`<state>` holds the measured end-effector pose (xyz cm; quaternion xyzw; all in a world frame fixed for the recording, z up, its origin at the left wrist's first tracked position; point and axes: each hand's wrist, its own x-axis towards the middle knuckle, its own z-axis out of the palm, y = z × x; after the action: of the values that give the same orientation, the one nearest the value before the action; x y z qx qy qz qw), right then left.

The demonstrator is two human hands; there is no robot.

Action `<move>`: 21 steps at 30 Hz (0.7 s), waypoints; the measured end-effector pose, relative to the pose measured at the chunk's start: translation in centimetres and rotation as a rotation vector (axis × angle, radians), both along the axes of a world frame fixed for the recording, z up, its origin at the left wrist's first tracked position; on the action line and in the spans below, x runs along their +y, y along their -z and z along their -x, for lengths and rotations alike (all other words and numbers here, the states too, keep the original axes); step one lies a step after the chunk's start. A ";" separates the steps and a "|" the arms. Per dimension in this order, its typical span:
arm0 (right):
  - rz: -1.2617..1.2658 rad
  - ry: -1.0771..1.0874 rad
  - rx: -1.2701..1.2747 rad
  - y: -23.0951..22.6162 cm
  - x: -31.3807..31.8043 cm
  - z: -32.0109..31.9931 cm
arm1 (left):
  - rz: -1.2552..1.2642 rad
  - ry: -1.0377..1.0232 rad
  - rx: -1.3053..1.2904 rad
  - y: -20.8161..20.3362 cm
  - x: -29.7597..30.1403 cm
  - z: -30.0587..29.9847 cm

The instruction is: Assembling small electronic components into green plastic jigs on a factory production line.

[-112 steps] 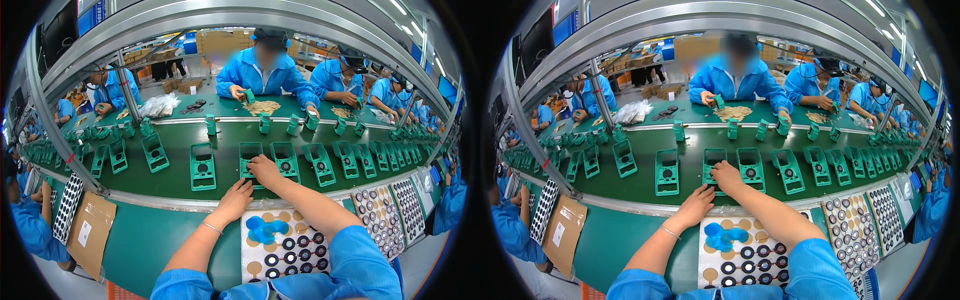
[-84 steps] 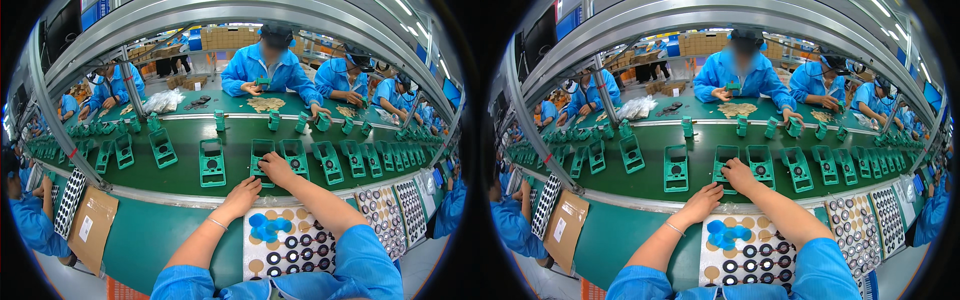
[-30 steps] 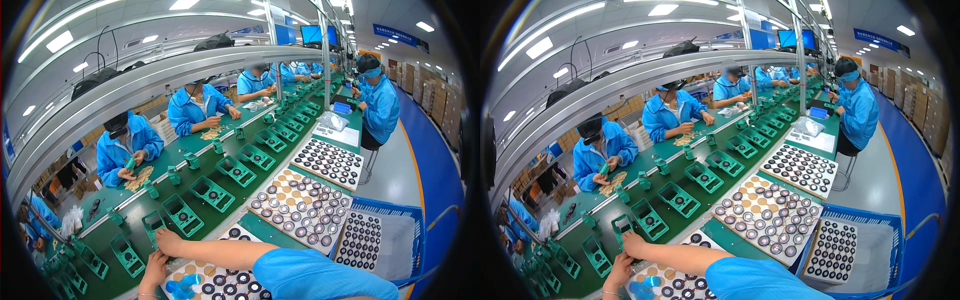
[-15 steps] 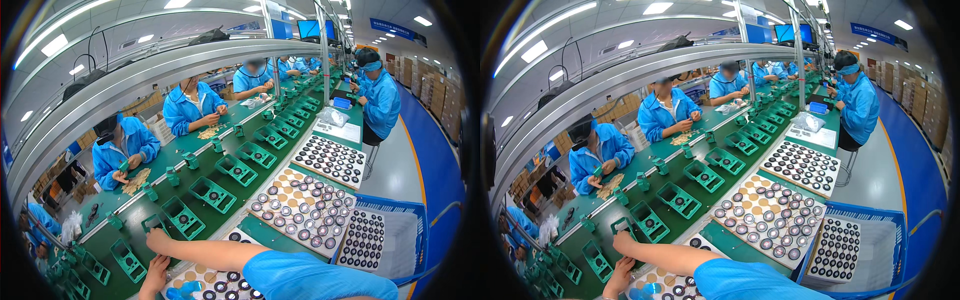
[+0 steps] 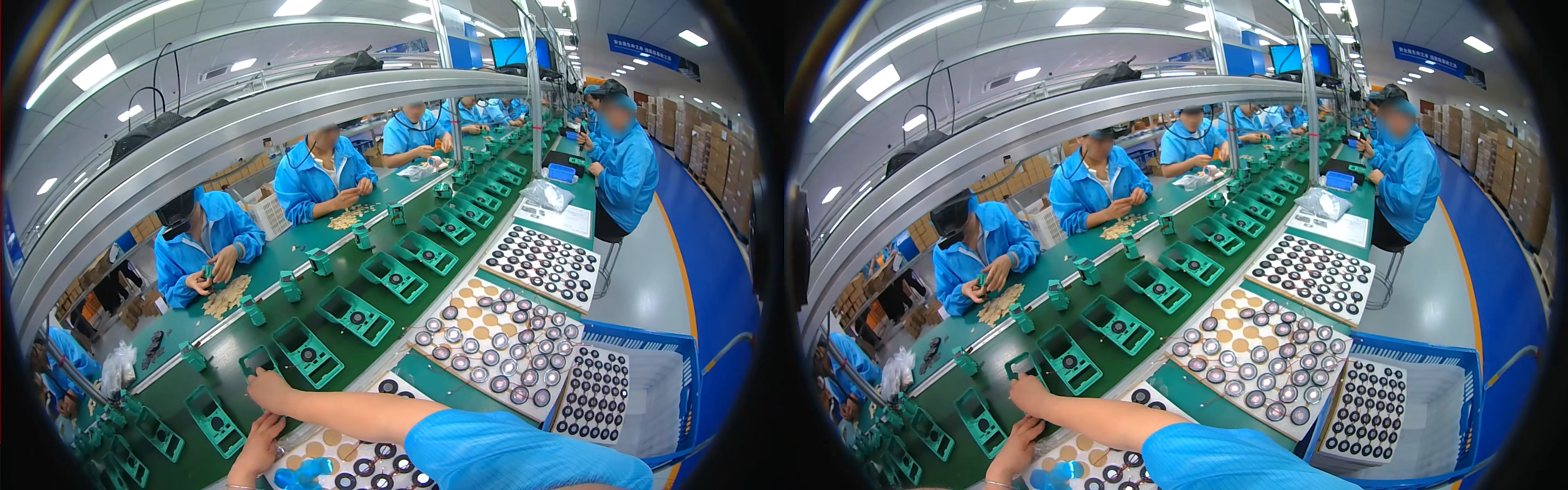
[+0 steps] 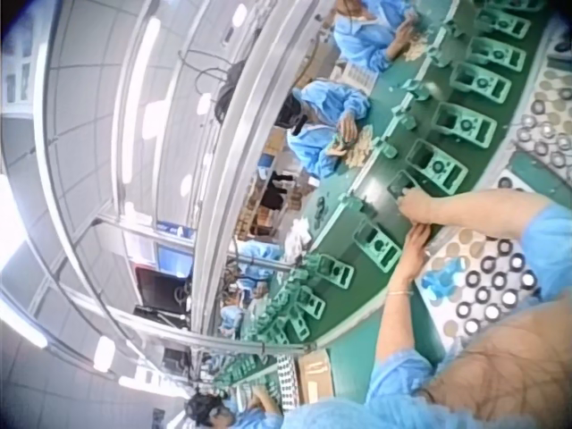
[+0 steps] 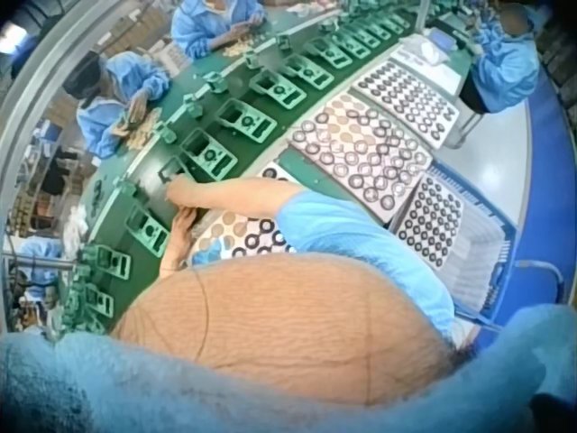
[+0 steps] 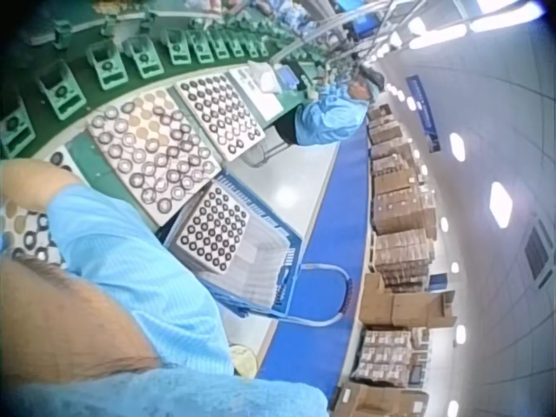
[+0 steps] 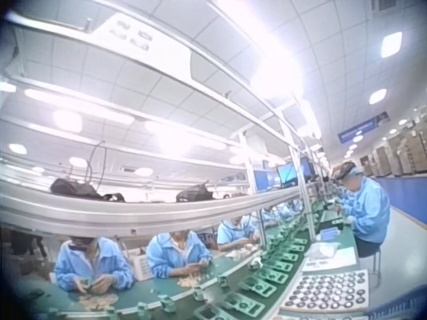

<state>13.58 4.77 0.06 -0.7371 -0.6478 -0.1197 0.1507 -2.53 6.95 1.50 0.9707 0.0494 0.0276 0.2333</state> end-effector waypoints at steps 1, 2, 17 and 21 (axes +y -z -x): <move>-0.001 -0.001 -0.002 -0.1 -0.1 0.0 | 0.023 -0.009 0.005 0.0 0.0 0.0; 0.006 -0.007 -0.007 -0.2 -0.3 -0.1 | 0.022 -0.010 0.003 0.1 0.1 0.1; -0.014 -0.011 -0.042 -0.4 -1.0 -1.7 | -0.033 -0.159 -0.180 -0.6 -1.3 2.0; 0.011 -0.002 -0.078 -0.3 -1.4 -1.5 | -0.099 -0.233 -0.256 -1.3 -2.5 2.2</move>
<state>15.06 3.40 0.32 -0.7321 -0.6545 -0.1446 0.1215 -4.73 4.49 2.78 0.9572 0.1303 0.1802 0.1850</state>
